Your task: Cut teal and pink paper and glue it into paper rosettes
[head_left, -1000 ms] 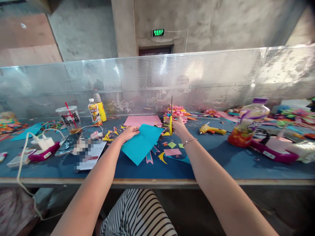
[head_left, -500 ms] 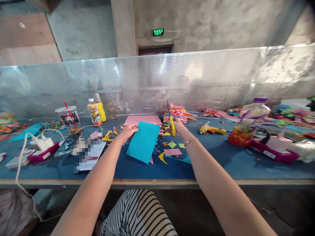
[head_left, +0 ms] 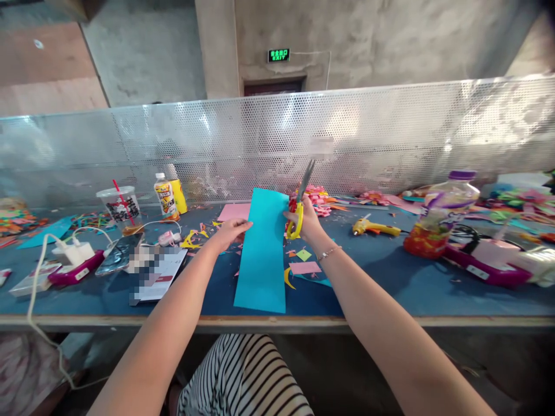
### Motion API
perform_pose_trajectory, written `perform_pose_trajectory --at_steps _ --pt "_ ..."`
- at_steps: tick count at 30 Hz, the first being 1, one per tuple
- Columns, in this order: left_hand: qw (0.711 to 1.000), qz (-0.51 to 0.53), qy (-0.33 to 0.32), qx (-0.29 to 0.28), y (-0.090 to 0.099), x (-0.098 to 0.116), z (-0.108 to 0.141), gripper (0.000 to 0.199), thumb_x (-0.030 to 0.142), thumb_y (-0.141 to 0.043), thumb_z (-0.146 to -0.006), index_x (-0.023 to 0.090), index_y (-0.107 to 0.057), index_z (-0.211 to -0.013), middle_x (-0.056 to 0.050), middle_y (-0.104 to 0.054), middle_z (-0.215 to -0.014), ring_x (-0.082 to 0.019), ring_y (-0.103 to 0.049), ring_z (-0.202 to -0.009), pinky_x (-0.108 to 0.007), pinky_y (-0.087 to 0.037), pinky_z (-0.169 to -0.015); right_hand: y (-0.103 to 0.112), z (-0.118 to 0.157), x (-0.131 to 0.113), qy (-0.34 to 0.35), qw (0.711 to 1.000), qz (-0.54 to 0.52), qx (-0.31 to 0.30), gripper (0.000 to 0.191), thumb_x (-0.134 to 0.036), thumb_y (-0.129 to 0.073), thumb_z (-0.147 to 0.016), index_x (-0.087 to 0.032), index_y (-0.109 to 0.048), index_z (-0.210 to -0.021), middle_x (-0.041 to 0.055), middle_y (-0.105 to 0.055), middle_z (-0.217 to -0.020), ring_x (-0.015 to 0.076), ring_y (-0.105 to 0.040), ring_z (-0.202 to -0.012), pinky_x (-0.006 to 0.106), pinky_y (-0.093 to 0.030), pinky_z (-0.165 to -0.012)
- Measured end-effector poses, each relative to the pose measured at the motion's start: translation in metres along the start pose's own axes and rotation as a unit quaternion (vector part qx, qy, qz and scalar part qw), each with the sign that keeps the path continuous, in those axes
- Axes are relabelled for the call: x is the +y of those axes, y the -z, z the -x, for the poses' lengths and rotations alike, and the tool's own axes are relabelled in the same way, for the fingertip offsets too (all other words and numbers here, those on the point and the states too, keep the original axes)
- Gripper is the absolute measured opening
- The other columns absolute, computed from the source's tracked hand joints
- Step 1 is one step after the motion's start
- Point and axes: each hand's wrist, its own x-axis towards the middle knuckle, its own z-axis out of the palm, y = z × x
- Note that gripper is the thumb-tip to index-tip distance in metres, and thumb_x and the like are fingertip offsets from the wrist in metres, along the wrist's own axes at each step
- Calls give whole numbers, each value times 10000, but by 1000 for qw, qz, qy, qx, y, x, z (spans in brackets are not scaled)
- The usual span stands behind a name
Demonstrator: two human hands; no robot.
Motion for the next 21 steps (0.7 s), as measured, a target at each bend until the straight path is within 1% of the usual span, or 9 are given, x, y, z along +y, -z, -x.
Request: perform_pose_trajectory --at_steps 4,7,9,10,12,14,17,19,21 --pt "995 -26 -85 49 0 -5 -8 358 422 -623 -661 141 -606 -880 -44 -646 -788 -157 -578 -681 -279 -450 -629 -8 6 -4 50 996 50 -61 408 -282 -649 -594 -237 -377 -895 -50 -423 -724 84 -443 -589 212 -396 -510" --pt "975 -85 -146 141 9 -8 -14 305 394 -562 -715 154 -608 -898 -52 -651 -845 -182 -578 -744 -302 -441 -680 -5 2 -3 78 986 125 -81 426 -337 -658 -608 -229 -397 -928 -8 -464 -811 119 -485 -661 256 -437 -562" --pt "949 -153 -178 211 19 -10 -17 268 362 -506 -757 165 -598 -915 -57 -643 -886 -193 -572 -789 -309 -430 -709 2 -3 -3 100 970 205 -82 427 -365 -651 -625 -216 -422 -953 25 -491 -863 146 -503 -705 288 -450 -598" --pt "932 -194 -184 245 24 -10 -18 251 345 -482 -773 166 -593 -909 -62 -638 -890 -198 -566 -804 -312 -422 -720 7 -5 -3 116 957 251 -86 411 -373 -643 -638 -207 -440 -955 39 -504 -876 160 -509 -731 305 -453 -631" --pt "895 -272 -181 304 33 -10 -19 221 320 -450 -793 162 -584 -868 -72 -628 -867 -205 -554 -814 -312 -404 -734 16 -7 -3 149 923 339 -103 366 -384 -615 -675 -191 -474 -951 63 -524 -893 191 -515 -805 338 -447 -718" --pt "866 -323 -172 340 40 -10 -19 205 312 -427 -806 164 -569 -816 -73 -616 -827 -204 -543 -798 -305 -390 -730 25 -7 -4 157 891 410 -119 354 -411 -573 -714 -179 -490 -968 91 -517 -944 216 -506 -880 365 -427 -792" --pt "849 -357 -169 352 46 -10 -18 219 327 -398 -822 177 -543 -756 -56 -592 -755 -190 -527 -739 -281 -374 -690 35 -4 -4 131 857 480 -137 399 -459 -527 -743 -167 -496 -1013 121 -481 -1015 234 -493 -937 381 -409 -837" --pt "851 -366 -177 333 46 -10 -17 233 343 -392 -825 182 -526 -723 -43 -572 -716 -178 -514 -702 -264 -358 -659 38 -3 -2 123 843 499 -158 402 -464 -530 -742 -170 -510 -1015 120 -482 -1021 232 -493 -944 375 -403 -847" --pt "861 -367 -190 297 44 -9 -15 229 353 -405 -819 186 -509 -701 -27 -547 -688 -165 -497 -675 -249 -336 -633 39 -3 -1 121 835 501 -191 398 -470 -544 -734 -175 -529 -1001 111 -503 -1007 230 -498 -945 367 -401 -847"
